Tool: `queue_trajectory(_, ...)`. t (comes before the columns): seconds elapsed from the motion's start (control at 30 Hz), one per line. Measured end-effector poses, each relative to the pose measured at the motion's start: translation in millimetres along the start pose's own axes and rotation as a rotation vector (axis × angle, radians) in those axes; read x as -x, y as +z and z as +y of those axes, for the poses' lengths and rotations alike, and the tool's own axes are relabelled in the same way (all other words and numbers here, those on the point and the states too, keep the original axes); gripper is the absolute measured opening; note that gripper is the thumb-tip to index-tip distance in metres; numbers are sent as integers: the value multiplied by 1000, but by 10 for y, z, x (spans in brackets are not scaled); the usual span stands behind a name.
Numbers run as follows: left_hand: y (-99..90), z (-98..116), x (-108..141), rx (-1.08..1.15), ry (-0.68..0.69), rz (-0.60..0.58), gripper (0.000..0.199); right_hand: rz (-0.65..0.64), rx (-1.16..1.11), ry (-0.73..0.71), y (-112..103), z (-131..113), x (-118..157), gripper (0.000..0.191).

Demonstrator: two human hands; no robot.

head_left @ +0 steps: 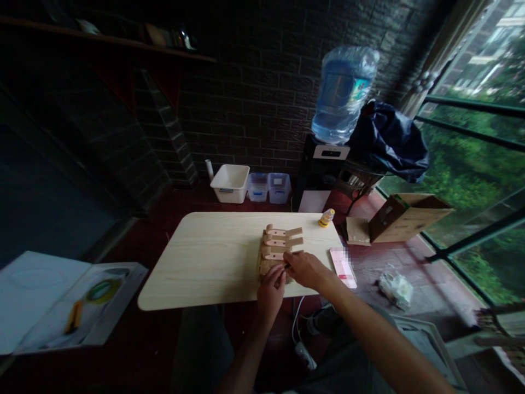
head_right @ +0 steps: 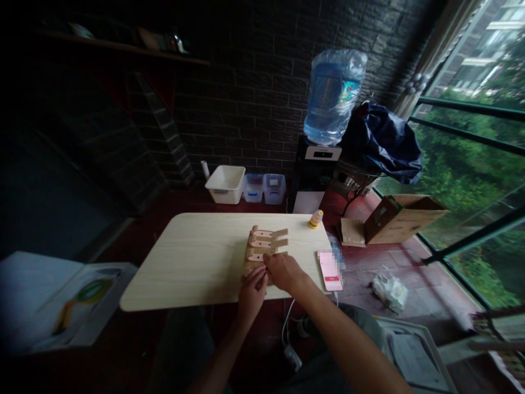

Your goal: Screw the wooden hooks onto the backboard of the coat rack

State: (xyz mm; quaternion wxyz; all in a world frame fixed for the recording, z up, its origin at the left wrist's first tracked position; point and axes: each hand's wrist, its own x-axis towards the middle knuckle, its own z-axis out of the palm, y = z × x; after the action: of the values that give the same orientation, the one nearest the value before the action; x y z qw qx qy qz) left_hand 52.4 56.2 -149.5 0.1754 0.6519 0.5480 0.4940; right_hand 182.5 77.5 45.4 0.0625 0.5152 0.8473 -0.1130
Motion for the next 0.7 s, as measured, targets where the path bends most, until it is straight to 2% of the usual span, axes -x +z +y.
queue_trajectory(0.3, -26, 12, 4, 6, -14, -18, 26, -38, 19, 94, -78, -104, -14, 26)
queue_trajectory(0.53, -25, 17, -12, 13, 14, 7, 26, -17, 58, 48, -83, -103, 39, 26)
queue_trajectory(0.7, -17, 10, 8, 23, 4, 17, 26, -29, 51, 45, -33, -88, -25, 23)
